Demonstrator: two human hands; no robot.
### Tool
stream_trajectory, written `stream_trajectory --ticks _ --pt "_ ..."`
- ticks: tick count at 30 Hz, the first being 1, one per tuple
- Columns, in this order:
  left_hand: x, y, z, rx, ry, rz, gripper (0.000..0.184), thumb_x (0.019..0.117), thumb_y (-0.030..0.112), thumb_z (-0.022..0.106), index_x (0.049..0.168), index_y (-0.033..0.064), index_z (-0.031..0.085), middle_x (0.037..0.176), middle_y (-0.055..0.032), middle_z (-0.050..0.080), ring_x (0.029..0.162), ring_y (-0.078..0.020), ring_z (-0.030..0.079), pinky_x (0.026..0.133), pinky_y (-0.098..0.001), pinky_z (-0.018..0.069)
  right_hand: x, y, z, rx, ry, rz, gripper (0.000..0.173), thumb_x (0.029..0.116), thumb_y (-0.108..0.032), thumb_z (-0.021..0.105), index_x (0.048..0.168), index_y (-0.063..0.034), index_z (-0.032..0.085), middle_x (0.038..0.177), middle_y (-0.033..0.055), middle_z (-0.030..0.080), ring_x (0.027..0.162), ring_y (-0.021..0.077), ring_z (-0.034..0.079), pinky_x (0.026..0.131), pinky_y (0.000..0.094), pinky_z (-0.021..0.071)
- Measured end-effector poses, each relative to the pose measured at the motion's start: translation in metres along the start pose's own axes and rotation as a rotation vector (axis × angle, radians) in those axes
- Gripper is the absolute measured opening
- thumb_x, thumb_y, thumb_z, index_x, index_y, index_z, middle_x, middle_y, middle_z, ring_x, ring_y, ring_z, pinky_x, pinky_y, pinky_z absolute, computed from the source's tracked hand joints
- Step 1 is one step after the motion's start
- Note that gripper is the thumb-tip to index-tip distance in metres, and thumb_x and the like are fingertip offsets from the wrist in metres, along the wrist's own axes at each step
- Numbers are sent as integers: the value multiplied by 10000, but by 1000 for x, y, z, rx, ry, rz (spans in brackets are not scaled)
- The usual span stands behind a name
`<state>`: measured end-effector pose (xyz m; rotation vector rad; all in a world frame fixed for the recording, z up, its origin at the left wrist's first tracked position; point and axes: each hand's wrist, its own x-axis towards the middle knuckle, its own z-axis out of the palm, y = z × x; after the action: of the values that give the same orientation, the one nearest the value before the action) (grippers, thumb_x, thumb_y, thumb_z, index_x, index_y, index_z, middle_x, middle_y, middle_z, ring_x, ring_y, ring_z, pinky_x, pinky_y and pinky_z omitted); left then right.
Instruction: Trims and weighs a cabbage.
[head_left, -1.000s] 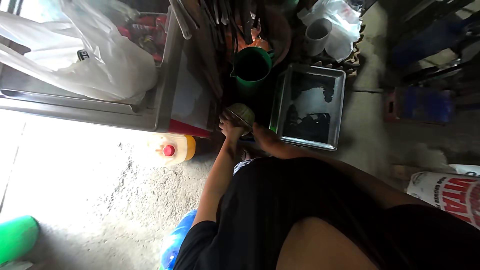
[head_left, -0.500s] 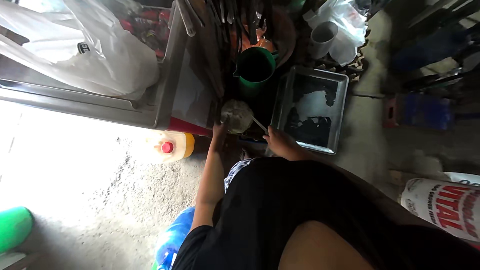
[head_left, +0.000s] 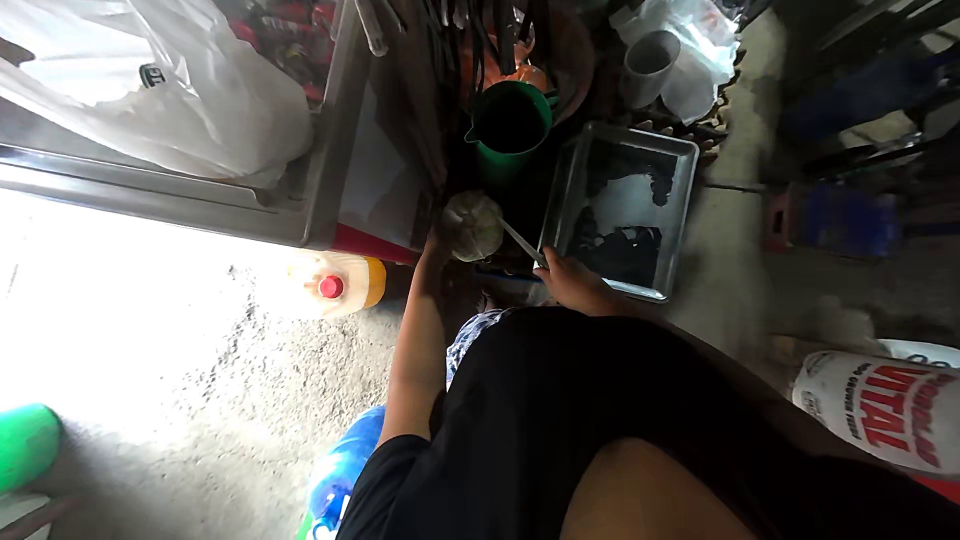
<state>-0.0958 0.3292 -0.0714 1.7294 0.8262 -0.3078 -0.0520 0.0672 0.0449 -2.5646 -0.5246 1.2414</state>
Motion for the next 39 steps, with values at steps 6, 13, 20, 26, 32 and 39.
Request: stream_trajectory --ticks 6,13,20,26,32,39 --pt "6 -39 32 -305 202 50 895 939 192 750 1612 97 168 1502 -250 457 1319 -328 547 1072 -482 504 9 -7 15 54 76 -34 512 1102 -335 475 1434 52 435 1192 276 657 1118 422 673 948 568 546" --pt "-45 -28 56 52 266 -116 1010 910 259 758 1572 15 35 1447 -351 436 1210 -462 589 958 -601 531 21 -5 32 94 73 -22 431 1094 -328 498 1322 37 507 1098 257 669 1038 414 691 886 571 564" --pt "-86 -6 50 218 263 -352 930 931 484 695 1571 30 196 1506 -310 393 1288 -461 522 985 -584 503 23 -6 33 51 49 -9 440 1102 -335 474 1353 26 492 1127 252 674 1091 410 685 920 569 555" --pt "-6 -12 31 454 503 154 672 948 288 690 1524 54 437 1592 -239 368 1413 -462 414 1107 -606 403 24 -20 28 -2 55 -13 473 1105 -330 462 1416 27 457 1211 256 664 1141 409 673 956 570 544" --pt "-2 18 56 591 416 -96 776 926 347 701 1571 89 356 1555 -238 413 1275 -446 554 961 -584 526 28 -37 30 -63 63 -32 476 1109 -335 446 1447 -2 410 1235 238 650 1124 392 682 928 544 565" --pt "-7 12 62 627 519 28 720 899 325 723 1490 2 466 1578 -269 372 1459 -450 352 1149 -591 348 35 -28 42 -64 54 -21 435 1100 -232 474 1450 15 398 1256 249 639 1130 410 678 920 563 563"
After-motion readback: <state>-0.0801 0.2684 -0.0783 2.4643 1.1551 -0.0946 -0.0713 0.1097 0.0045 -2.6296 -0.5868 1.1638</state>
